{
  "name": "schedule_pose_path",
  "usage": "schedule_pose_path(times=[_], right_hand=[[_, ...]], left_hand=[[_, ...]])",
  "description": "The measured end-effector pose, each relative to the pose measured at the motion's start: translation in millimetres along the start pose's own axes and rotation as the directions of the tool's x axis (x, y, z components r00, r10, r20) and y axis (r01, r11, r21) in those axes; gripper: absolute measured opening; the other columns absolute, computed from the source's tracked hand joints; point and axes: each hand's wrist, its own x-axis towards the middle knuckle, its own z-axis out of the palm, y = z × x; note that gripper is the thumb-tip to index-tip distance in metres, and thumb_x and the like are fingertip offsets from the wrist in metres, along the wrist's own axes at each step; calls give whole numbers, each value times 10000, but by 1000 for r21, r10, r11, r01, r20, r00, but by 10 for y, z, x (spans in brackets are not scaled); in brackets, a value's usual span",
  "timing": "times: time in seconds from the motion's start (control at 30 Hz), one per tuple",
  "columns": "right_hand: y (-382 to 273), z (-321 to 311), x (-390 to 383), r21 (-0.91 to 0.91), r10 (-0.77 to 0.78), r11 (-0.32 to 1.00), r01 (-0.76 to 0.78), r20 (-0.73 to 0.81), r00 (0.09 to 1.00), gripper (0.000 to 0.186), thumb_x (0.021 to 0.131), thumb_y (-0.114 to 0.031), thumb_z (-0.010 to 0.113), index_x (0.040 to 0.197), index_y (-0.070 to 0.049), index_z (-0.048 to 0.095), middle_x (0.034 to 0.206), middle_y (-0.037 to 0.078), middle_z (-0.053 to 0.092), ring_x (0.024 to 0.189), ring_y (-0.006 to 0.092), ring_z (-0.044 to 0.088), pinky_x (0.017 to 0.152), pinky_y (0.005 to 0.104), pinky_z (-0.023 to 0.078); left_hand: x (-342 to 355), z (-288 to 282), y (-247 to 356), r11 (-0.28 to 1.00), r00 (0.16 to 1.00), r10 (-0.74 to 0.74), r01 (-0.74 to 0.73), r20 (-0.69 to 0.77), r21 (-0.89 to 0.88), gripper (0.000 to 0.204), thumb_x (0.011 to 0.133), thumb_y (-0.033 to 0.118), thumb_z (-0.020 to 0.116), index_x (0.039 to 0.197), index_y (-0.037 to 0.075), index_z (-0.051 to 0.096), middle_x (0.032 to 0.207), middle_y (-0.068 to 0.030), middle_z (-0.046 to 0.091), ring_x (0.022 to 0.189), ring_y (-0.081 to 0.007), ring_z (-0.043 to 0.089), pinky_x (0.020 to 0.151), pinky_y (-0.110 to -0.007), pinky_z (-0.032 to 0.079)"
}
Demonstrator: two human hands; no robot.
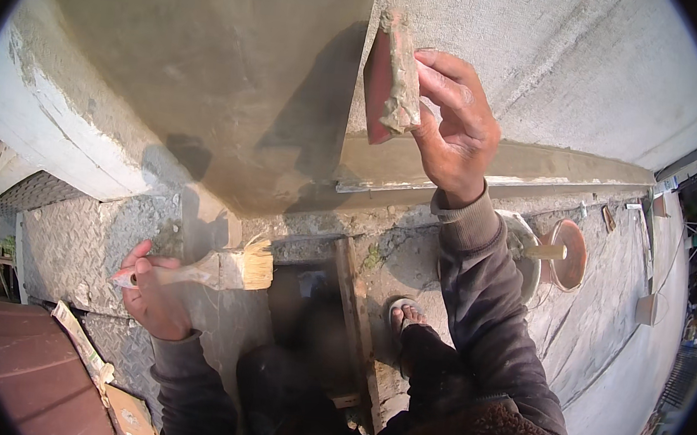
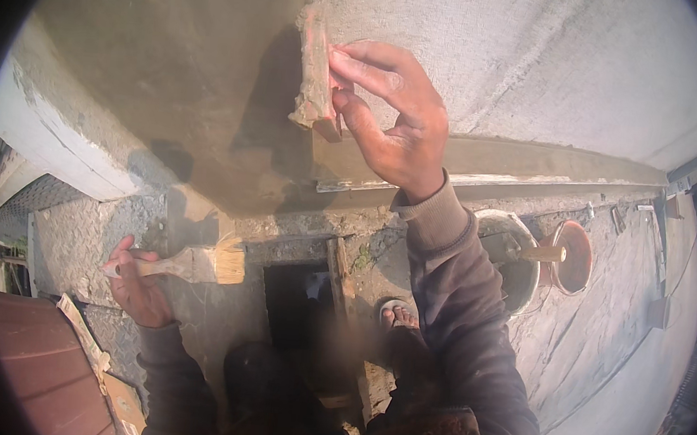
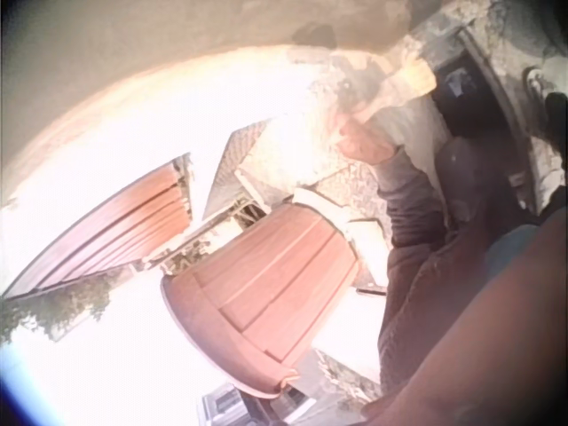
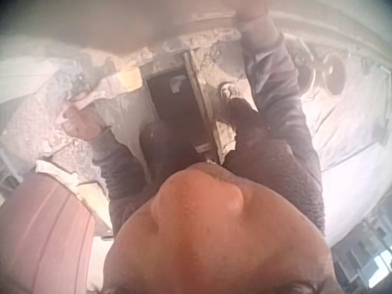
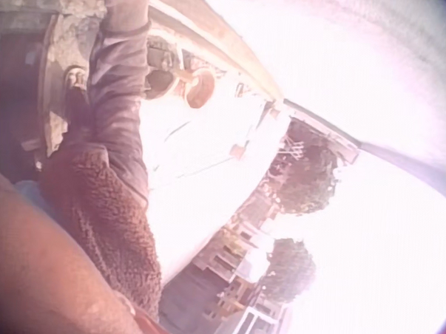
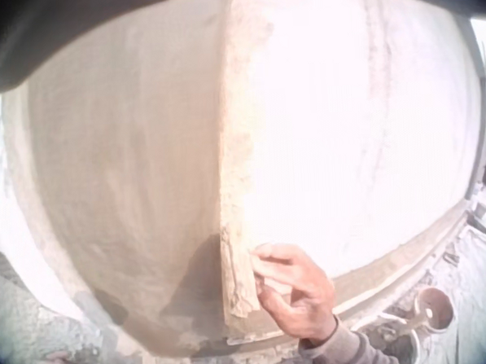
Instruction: The person applies and smooths plaster onto a vertical wall using a trowel and a brush. They repeatedly scoop plaster from a bucket, spread it on the wall, and smooth the surface, occasionally brushing the area to refine the finish.
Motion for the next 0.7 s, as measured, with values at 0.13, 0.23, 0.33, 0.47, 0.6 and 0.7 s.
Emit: schedule_pose_path(times=[0.13, 0.23, 0.33, 0.47, 0.6, 0.7], right_hand=[[21, 35, 8, -8, 1, 1000, -1, 0, 1000, 426, 801, 76, 737, 1192, -94, 739, 1154, 120, 691, 1011, 229, 689, 842, 325, 566], [64, 63, 10, -28, -9, 1000, 10, 4, 1000, 428, 806, 74, 733, 1198, -97, 739, 1156, 118, 693, 1002, 219, 690, 836, 319, 566], [117, 74, -15, -31, 18, 999, -18, 9, 1000, 428, 818, 65, 730, 1214, -99, 734, 1161, 115, 693, 1001, 208, 691, 818, 310, 570], [148, 148, -123, 56, 112, 992, -112, 9, 994, 417, 845, 54, 717, 1234, -96, 723, 1183, 120, 674, 993, 194, 691, 799, 294, 592], [249, 142, -313, 11, 168, 986, -169, 65, 984, 391, 877, 50, 692, 1245, -82, 709, 1204, 127, 643, 983, 182, 686, 783, 279, 629], [266, 225, -508, 141, 325, 934, -329, 51, 944, 381, 889, 35, 691, 1250, -83, 704, 1188, 125, 642, 998, 174, 679, 750, 271, 643]], left_hand=[[-2, 32, 28, 1000, 1000, 9, -9, 3, 29, 418, 1050, 317, 516, 1254, -45, 562, 851, -104, 635, 825, -148, 573, 805, -298, 456], [4, 24, 25, 1000, 1000, -8, 8, 1, 17, 416, 1050, 314, 517, 1251, -47, 561, 847, -106, 634, 835, -150, 573, 833, -302, 446], [4, 46, 52, 1000, 1000, 13, -13, 11, 28, 417, 1052, 315, 511, 1248, -51, 560, 843, -108, 634, 834, -151, 574, 848, -304, 442], [5, 5, 28, 1000, 999, 4, -5, 34, 29, 445, 1078, 307, 460, 1269, -89, 528, 891, -92, 603, 877, -136, 538, 883, -308, 419], [16, 52, 42, 999, 999, 37, -37, -1, 25, 397, 1064, 284, 490, 1251, -60, 557, 843, -107, 641, 826, -150, 578, 832, -305, 458], [6, 71, 40, 999, 999, 46, -46, -6, 19, 402, 1066, 281, 484, 1253, -68, 554, 842, -107, 642, 816, -144, 576, 812, -288, 464]])
